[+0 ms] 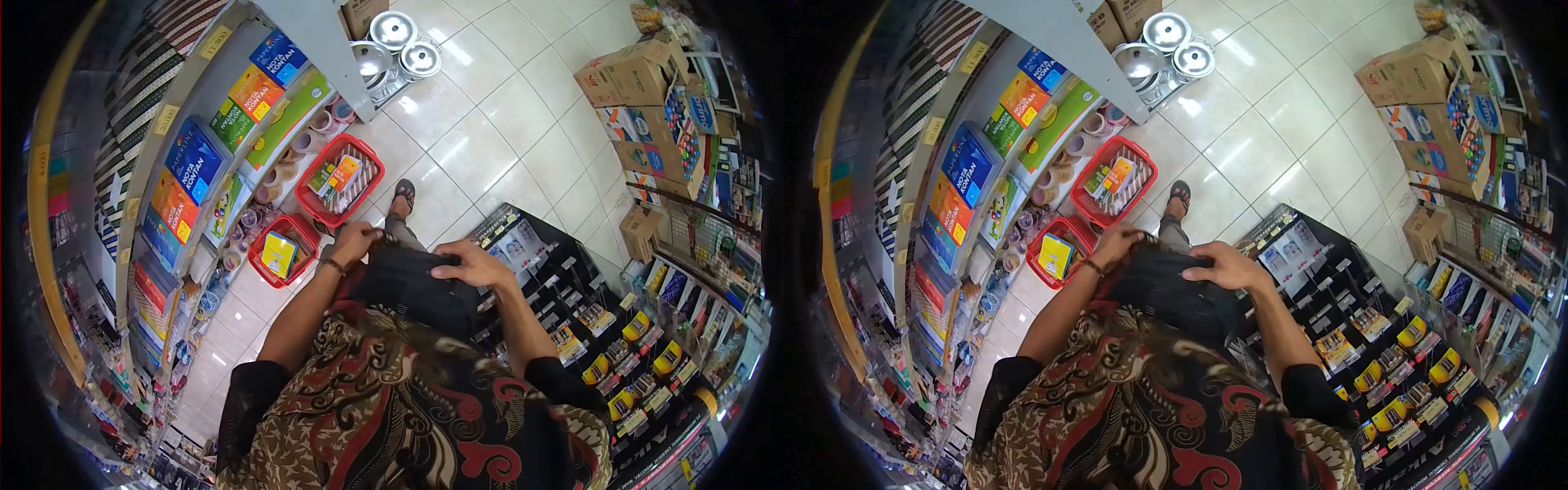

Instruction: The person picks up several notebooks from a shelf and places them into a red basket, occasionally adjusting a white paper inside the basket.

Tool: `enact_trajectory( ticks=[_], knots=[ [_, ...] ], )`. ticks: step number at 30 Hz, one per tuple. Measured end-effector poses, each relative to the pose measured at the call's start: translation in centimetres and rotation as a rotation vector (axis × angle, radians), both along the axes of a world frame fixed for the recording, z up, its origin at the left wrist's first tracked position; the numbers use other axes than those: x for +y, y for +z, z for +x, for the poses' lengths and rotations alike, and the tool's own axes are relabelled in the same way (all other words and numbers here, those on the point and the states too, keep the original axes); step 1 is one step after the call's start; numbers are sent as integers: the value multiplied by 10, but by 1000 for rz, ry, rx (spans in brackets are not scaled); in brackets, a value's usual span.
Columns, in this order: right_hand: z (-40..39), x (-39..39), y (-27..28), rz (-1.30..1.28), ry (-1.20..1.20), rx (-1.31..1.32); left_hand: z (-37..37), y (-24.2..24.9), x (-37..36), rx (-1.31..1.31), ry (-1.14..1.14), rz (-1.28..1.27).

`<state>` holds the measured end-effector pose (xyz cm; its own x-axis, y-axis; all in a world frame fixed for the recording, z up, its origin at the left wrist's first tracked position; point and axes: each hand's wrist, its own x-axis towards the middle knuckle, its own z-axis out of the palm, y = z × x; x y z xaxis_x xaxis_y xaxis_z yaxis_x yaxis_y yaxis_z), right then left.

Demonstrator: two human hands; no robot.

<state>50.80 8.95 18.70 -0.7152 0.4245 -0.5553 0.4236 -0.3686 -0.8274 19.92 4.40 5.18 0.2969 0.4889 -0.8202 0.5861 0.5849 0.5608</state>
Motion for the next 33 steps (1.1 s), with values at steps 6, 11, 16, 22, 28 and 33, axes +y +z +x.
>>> enact_trajectory(
  ticks=[6, 11, 16, 22, 28, 33],
  knots=[
    [25, -22, -6, -110, -194, -35, -64, -22, -30, 236, 84, 182],
    [35, -27, -27, -205, -281, -17, -106, 39, -109, 383, -60, 100],
    [-2, -5, -34, -314, -121, -27, -135, 31, -169, 581, 446, 325],
    [-80, 1, -27, -81, 158, -254, -154, 50, -215, 467, 765, -189],
    [-103, -21, -29, -149, 167, -256, -178, 35, -283, 343, 938, -125],
    [-122, -55, -45, -282, 282, -326, -227, -53, -340, 302, 631, -26]
  ],
)
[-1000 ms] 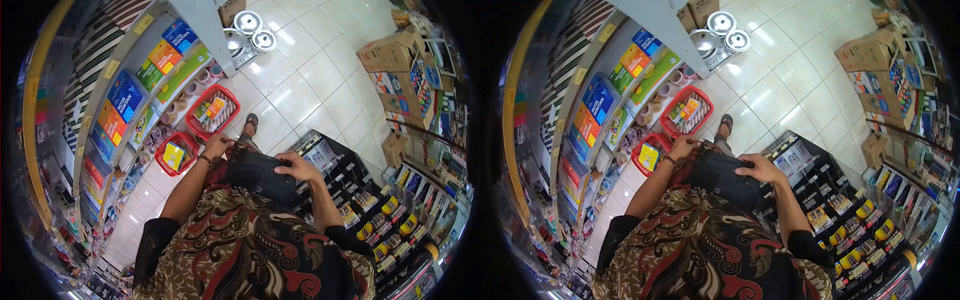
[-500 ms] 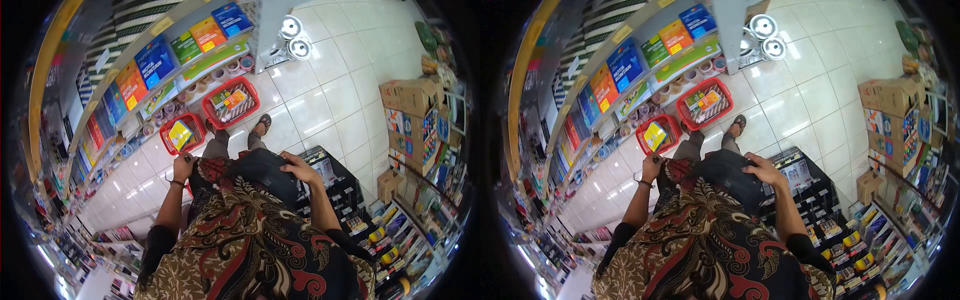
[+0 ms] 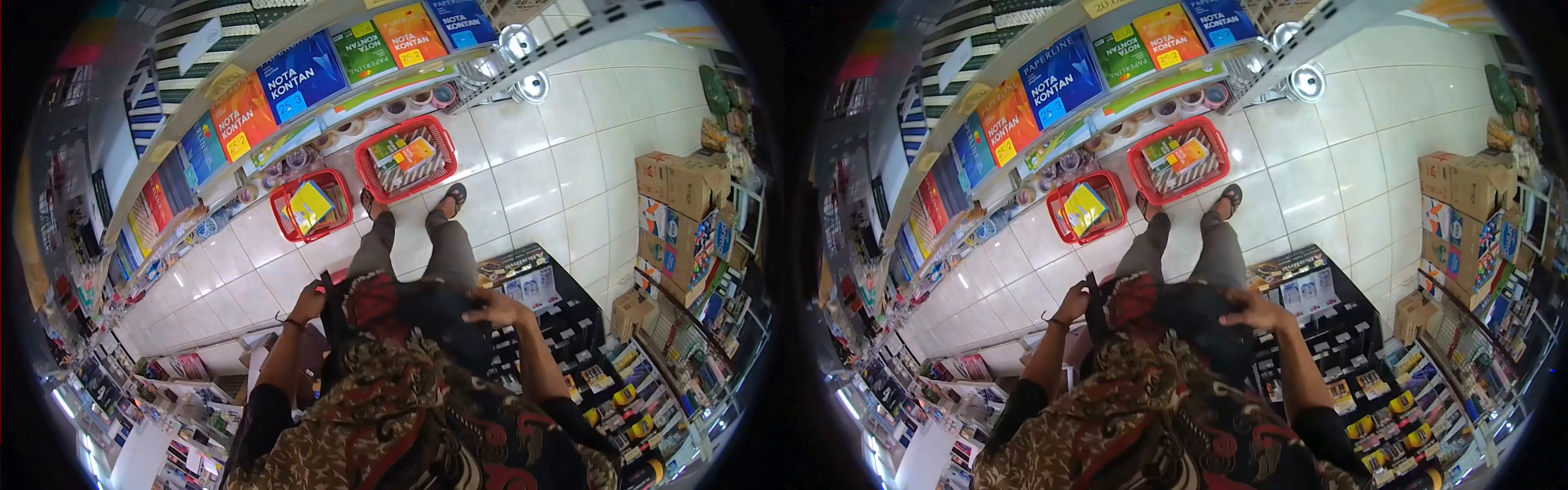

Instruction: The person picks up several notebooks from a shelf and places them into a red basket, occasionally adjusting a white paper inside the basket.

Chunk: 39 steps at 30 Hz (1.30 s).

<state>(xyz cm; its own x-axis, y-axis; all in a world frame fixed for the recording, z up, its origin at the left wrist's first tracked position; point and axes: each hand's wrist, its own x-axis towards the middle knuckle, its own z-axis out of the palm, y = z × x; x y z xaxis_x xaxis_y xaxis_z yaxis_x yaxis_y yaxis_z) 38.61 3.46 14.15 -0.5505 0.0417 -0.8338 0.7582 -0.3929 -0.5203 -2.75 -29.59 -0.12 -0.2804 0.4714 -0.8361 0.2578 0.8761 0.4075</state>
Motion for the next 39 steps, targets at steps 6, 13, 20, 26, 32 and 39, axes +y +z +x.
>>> enact_trajectory(
  ticks=[6, 13, 20, 26, 32, 39],
  knots=[
    [16, -51, -63, -144, 156, 123, -13, -50, 139, -357, 214, 148],
    [48, -101, -173, -585, -232, -401, 52, -352, 275, -451, 130, -40],
    [126, -155, -213, 60, -753, -596, 117, -510, 363, 363, 143, -161],
    [130, -138, -200, 115, -730, -643, 138, -467, 384, -44, 918, -125],
    [99, -138, -198, 263, -818, -487, 161, -379, 327, -581, 822, 199],
    [-44, -94, -129, 215, -1344, -249, 176, -85, 219, -1226, 472, 170]
  ],
)
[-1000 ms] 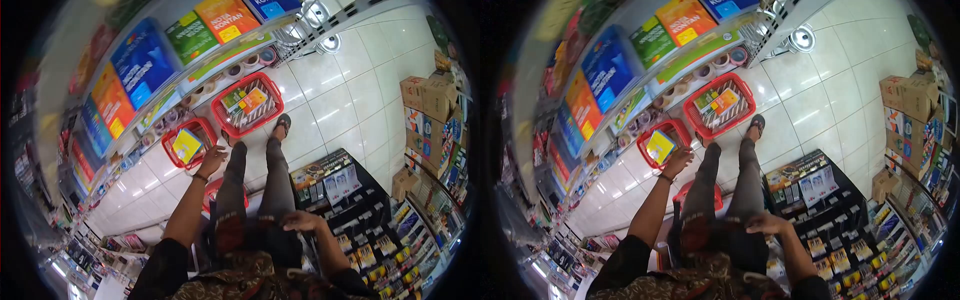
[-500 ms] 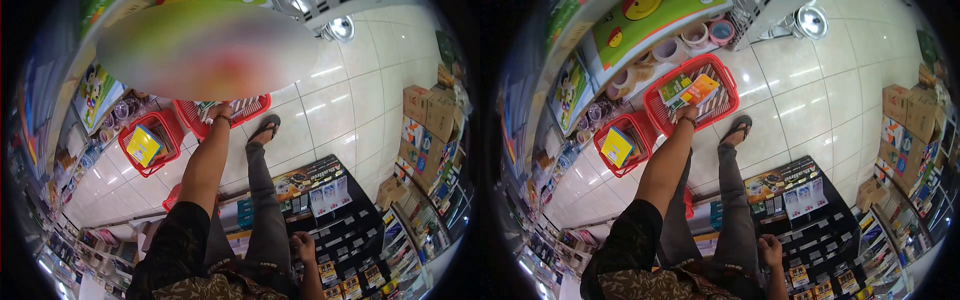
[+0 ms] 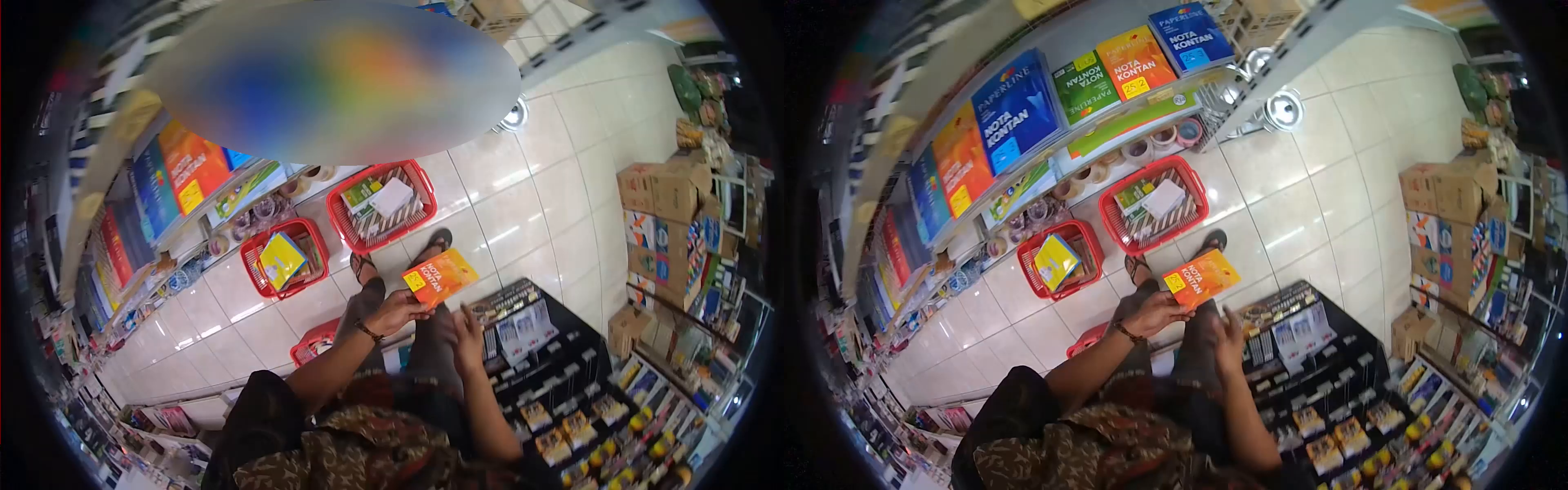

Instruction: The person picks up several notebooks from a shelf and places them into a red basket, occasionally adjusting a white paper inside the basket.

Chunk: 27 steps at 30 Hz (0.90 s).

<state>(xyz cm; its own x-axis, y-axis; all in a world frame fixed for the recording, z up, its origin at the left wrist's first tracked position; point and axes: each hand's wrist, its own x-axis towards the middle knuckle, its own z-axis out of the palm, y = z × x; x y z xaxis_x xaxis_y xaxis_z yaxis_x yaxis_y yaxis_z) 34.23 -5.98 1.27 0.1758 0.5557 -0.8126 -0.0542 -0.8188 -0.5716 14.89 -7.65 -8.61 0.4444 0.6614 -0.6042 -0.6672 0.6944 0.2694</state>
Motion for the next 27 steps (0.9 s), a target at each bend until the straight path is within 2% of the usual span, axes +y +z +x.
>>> enact_trajectory(
  ticks=[1, 2, 4, 5, 7, 8, 9, 11, 13, 15, 17, 18, 19, 21, 22, 24, 25, 27],
  knots=[
    [-14, 11, 13, 78, -63, 26, -4, 28, -9, 40, -81, 110],
    [-22, 21, 24, 155, -15, 77, -10, 57, -16, 37, -93, 127],
    [-34, 42, 50, 281, 32, 142, -31, 102, -13, 328, -236, 375],
    [-40, 52, 63, 343, 86, 231, -43, 115, -10, 348, -236, 412],
    [-52, 71, 85, 440, 146, 342, -67, 138, -3, 273, 122, 323],
    [-53, 82, 94, 486, 259, 335, -78, 161, 5, 263, 228, 306],
    [-56, 90, 102, 529, 371, 324, -90, 183, 16, 302, 222, 343],
    [-67, 102, 121, 597, 431, 298, -103, 209, 33, 454, 169, 429],
    [-75, 115, 137, 682, 554, 198, -109, 201, 47, 543, 141, 515],
    [-85, 122, 146, 746, 575, 157, -112, 200, 66, 622, 120, 591],
    [-90, 128, 148, 821, 512, -46, -120, 206, 103, 891, 76, 405],
    [-86, 134, 147, 778, 540, -41, -125, 187, 123, 805, 217, 381],
    [-79, 140, 148, 786, 535, -37, -129, 188, 147, 758, 331, 330],
    [-62, 152, 147, 751, 642, 9, -140, 181, 198, 852, 467, 341],
    [-48, 158, 146, 745, 661, -11, -152, 159, 227, 924, 490, 290],
    [-20, 166, 149, 734, 624, -111, -181, 116, 281, 1045, 528, 494],
    [-4, 169, 149, 721, 591, -213, -185, 124, 303, 1044, 520, 496],
    [36, 176, 134, 725, 527, -314, -192, 149, 338, 1190, 497, 128]
  ],
)
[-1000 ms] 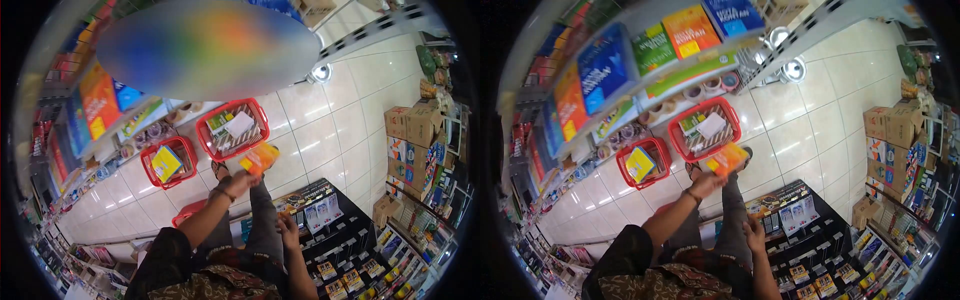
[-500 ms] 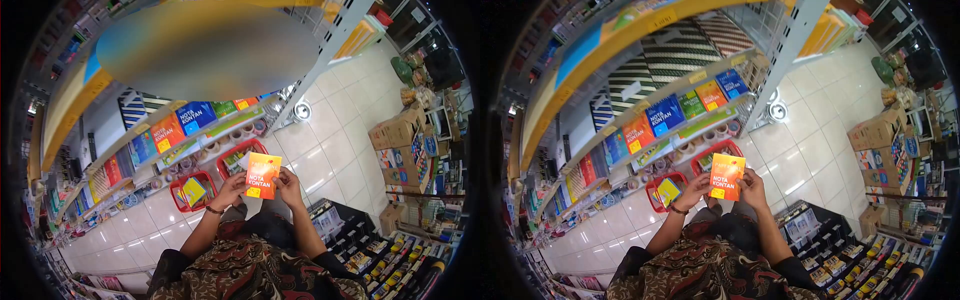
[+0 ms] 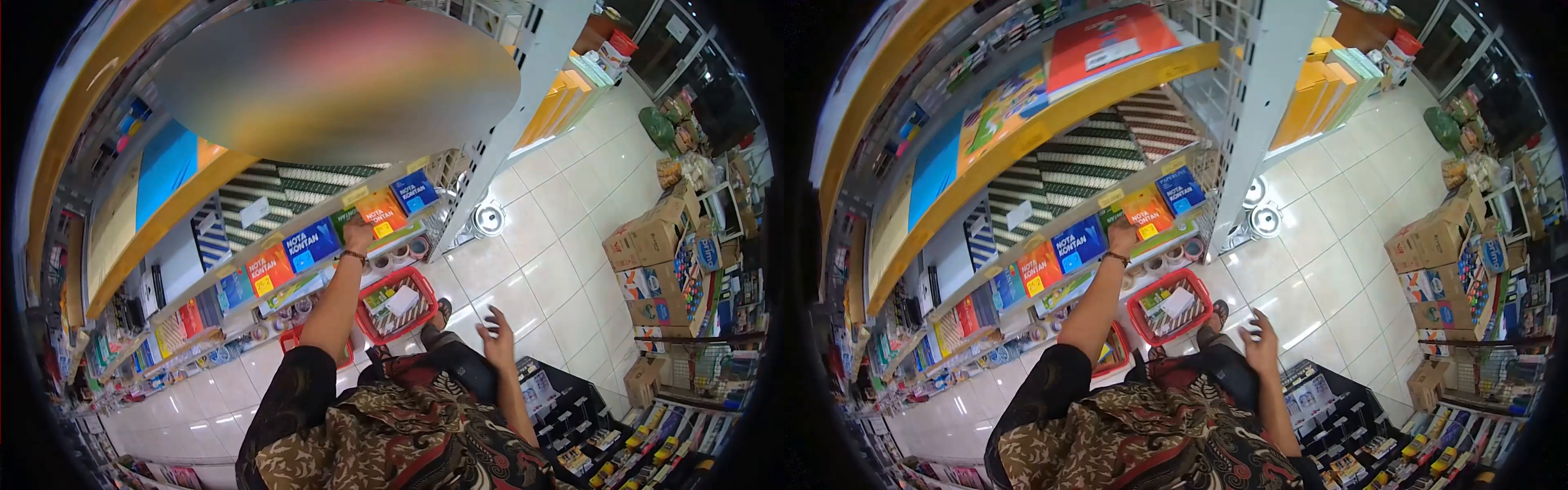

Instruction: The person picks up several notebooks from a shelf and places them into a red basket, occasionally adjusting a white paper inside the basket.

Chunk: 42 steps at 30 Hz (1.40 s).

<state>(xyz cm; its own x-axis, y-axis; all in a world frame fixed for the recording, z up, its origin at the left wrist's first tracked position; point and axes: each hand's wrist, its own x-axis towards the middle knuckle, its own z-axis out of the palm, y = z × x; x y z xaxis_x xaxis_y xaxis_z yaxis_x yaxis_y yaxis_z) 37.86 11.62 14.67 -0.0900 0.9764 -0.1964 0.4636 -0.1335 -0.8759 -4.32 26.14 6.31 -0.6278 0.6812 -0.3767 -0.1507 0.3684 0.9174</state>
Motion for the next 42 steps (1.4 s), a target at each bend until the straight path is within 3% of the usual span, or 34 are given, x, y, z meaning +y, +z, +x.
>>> enact_trajectory(
  ticks=[1, 3, 4, 6, 8, 10, 12, 13, 14, 15, 19, 23, 26, 27, 28, 30, 35, 37, 38, 40, 42],
  knots=[
    [22, 3, -9, -4, -42, -19, -12, -18, 16, 13, -10, 7],
    [68, 3, -27, -71, -145, -70, -37, -75, 43, 427, -60, -143],
    [90, 0, -38, -136, -207, -104, -38, -74, 50, 440, -70, -138],
    [134, -8, -74, -252, -322, -86, -36, -73, 53, 759, -186, -475],
    [165, -22, -99, -385, -432, -149, -32, -73, 52, 806, -165, -526],
    [245, -60, -227, -297, -453, -151, -29, -74, 51, 682, -98, -516],
    [294, -137, -353, -532, -630, 102, -19, -62, 54, 693, -100, -573],
    [306, -168, -358, -258, -162, -471, -15, -58, 57, 707, -95, -615],
    [314, -183, -361, 54, 334, -1001, -11, -55, 56, 708, -94, -617],
    [322, -178, -362, 58, 334, -999, -7, -53, 56, 721, -89, -566],
    [343, -169, -352, -83, 68, -701, -8, -63, 59, 781, -72, -521],
    [351, -197, -340, -257, -190, -395, -4, -53, 57, 793, -108, -599],
    [350, -225, -328, -386, -398, -166, -9, -72, 58, 826, -96, -630],
    [280, -104, -367, -427, -469, -91, -7, -68, 57, 832, -115, -583],
    [233, -57, -236, -420, -430, -42, -7, -70, 56, 833, -122, -589],
    [226, -31, -228, -509, -566, 180, -7, -71, 57, 834, -86, -614],
    [208, -17, -182, -663, -668, 238, -5, -64, 50, 735, -90, -673],
    [207, -37, -188, -677, -721, 271, 7, -56, 32, 773, -12, -503],
    [206, -48, -190, -715, -754, 274, 20, -46, 17, 762, -31, -536],
    [200, -79, -184, -729, -698, 263, 46, -29, -6, 1006, 112, 29],
    [185, -108, -178, -804, -690, 121, 58, -48, -42, 976, -127, 47]
  ],
)
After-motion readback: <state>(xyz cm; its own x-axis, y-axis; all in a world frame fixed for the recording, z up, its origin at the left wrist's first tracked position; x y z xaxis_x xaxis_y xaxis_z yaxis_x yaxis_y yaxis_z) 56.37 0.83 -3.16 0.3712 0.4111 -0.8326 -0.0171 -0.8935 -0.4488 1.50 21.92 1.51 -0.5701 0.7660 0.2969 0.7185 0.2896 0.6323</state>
